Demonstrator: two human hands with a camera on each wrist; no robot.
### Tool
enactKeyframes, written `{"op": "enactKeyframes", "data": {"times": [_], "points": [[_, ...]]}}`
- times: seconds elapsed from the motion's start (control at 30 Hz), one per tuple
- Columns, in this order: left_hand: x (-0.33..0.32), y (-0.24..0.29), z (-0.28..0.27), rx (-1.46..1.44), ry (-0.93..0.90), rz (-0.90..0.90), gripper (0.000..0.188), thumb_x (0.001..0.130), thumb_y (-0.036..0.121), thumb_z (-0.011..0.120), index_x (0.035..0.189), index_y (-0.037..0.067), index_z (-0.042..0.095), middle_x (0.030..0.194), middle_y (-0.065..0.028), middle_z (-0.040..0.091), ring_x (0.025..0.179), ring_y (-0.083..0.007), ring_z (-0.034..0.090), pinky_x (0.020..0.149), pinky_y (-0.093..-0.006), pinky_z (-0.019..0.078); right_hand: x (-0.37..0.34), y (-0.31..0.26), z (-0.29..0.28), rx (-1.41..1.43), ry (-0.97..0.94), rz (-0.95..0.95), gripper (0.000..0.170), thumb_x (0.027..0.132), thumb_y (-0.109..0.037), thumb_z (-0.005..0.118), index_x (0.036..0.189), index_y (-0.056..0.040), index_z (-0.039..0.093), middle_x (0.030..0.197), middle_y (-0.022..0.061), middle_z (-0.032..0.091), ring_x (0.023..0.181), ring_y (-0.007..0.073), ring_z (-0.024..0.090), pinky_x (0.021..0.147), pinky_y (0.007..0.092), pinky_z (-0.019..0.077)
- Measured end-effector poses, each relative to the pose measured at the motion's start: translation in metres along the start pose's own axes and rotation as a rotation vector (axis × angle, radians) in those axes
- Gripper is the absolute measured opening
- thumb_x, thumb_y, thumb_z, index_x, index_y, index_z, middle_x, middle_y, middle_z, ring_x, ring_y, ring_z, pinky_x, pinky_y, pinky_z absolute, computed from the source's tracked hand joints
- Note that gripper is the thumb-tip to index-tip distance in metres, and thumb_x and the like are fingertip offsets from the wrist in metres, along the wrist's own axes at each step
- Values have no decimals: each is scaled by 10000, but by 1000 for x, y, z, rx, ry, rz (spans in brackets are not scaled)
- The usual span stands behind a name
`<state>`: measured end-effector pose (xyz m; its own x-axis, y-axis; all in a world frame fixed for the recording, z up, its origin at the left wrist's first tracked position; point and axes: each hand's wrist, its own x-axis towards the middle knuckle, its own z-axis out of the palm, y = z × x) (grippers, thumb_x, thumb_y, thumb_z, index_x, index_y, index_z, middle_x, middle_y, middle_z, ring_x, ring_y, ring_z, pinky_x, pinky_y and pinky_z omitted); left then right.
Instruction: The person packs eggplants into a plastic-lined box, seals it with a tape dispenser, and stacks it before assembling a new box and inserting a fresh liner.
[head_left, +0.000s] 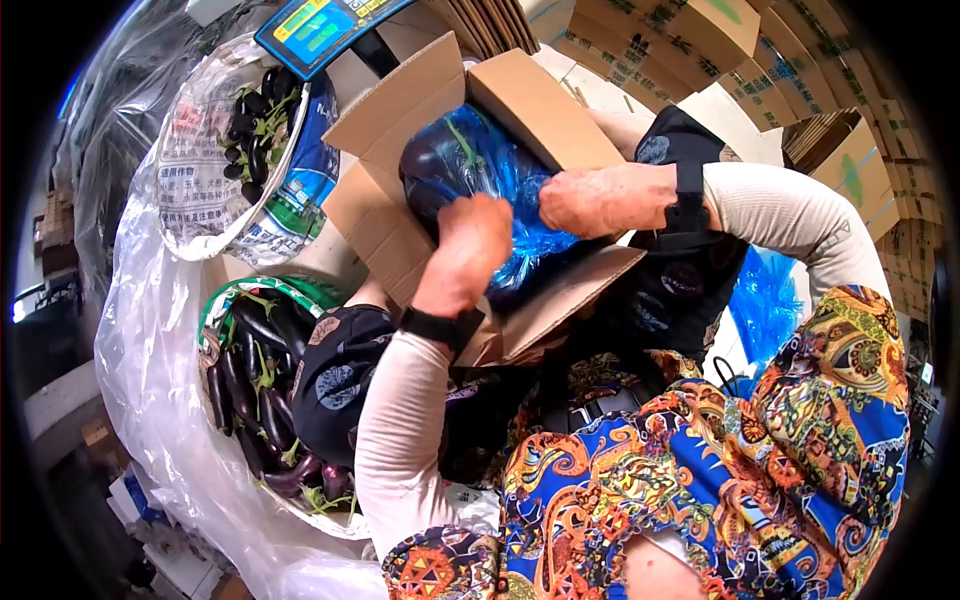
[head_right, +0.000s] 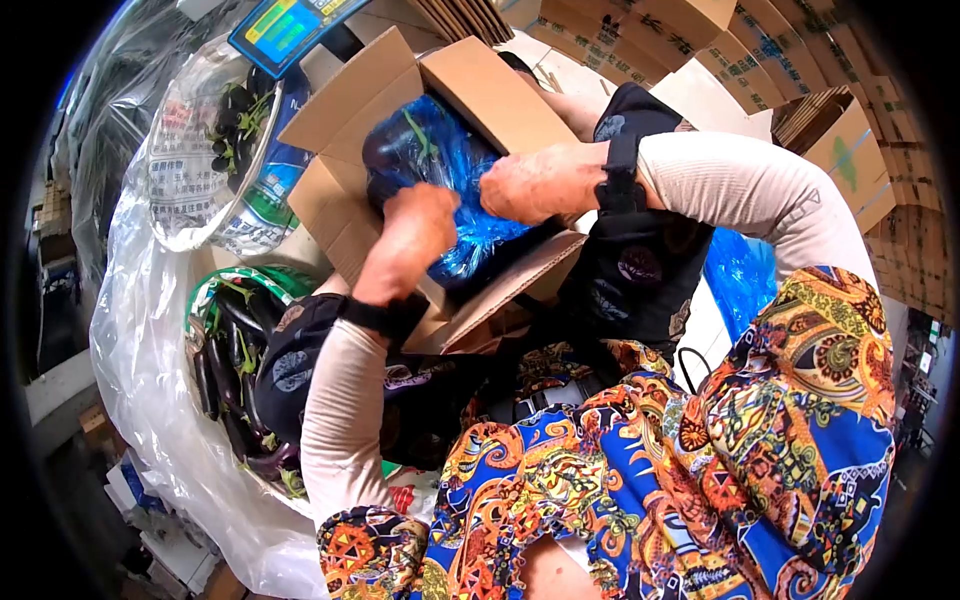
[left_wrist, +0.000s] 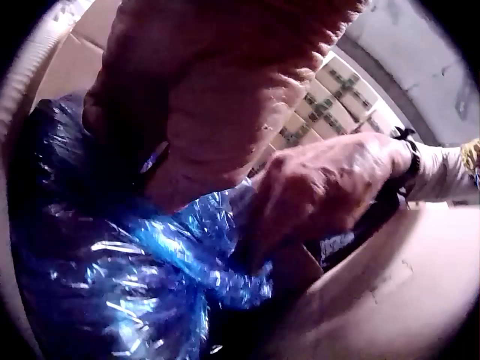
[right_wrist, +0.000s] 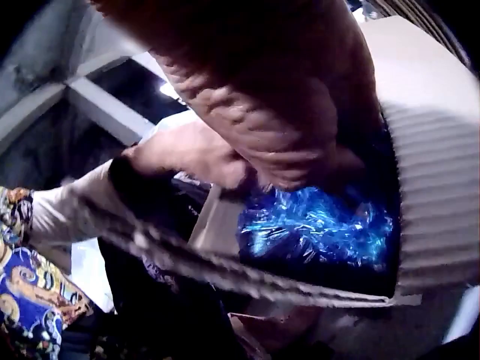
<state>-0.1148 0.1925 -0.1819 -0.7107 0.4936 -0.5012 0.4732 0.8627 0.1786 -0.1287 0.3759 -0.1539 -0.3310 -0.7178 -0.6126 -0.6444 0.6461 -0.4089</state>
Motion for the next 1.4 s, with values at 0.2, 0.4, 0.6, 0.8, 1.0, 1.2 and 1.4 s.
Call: {"op": "enactKeyframes", "data": {"times": [0.2,0.4,0.6,0.8,1.0,1.2,1.4], "points": [[-23,22,49,-67,232,347,145,764,76,573,838,35,691,854,-181,667,864,-358,639,766,-465,523,47,11,18,-40,206,-163,235,681,-43,662,914,-9,649,910,166,645,866,376,631,739,445,523],[-60,-2,19,-405,328,335,139,809,121,622,916,43,663,868,-181,628,819,-368,613,750,-468,509,89,8,49,-593,471,-269,110,745,-161,647,844,-133,686,953,36,655,991,246,589,757,342,487],[-55,-62,-60,42,949,-17,499,735,81,699,1215,25,572,1167,-216,593,1068,-394,560,913,-451,455,71,-16,39,-497,373,-146,132,736,-234,662,795,-120,692,996,70,618,975,265,552,823,398,442],[-8,-106,-82,105,612,-196,604,748,116,691,1303,8,481,1154,-182,600,1168,-368,528,962,-498,407,-13,-32,-19,353,52,-326,685,806,-568,686,1100,48,621,1070,209,621,1007,387,603,851,463,502],[-5,-101,-68,-117,757,-50,257,846,143,596,1092,96,652,975,-197,665,880,-414,642,770,-499,517,-49,-52,18,109,38,-205,198,755,-181,687,873,-40,614,827,144,653,792,352,655,658,448,520],[-5,-100,-21,-145,651,190,402,875,345,641,1166,69,643,1111,-273,634,1030,-413,617,879,-466,499,-27,-39,14,48,421,-123,199,746,-137,666,878,-56,540,823,127,603,807,348,620,641,457,495],[-5,-61,12,-51,503,-10,1043,740,728,627,1402,-42,392,1462,-382,261,1376,-518,247,1061,-594,311,25,-1,33,-97,659,15,395,690,-360,789,862,-76,573,900,103,524,927,320,513,767,455,413]]}}
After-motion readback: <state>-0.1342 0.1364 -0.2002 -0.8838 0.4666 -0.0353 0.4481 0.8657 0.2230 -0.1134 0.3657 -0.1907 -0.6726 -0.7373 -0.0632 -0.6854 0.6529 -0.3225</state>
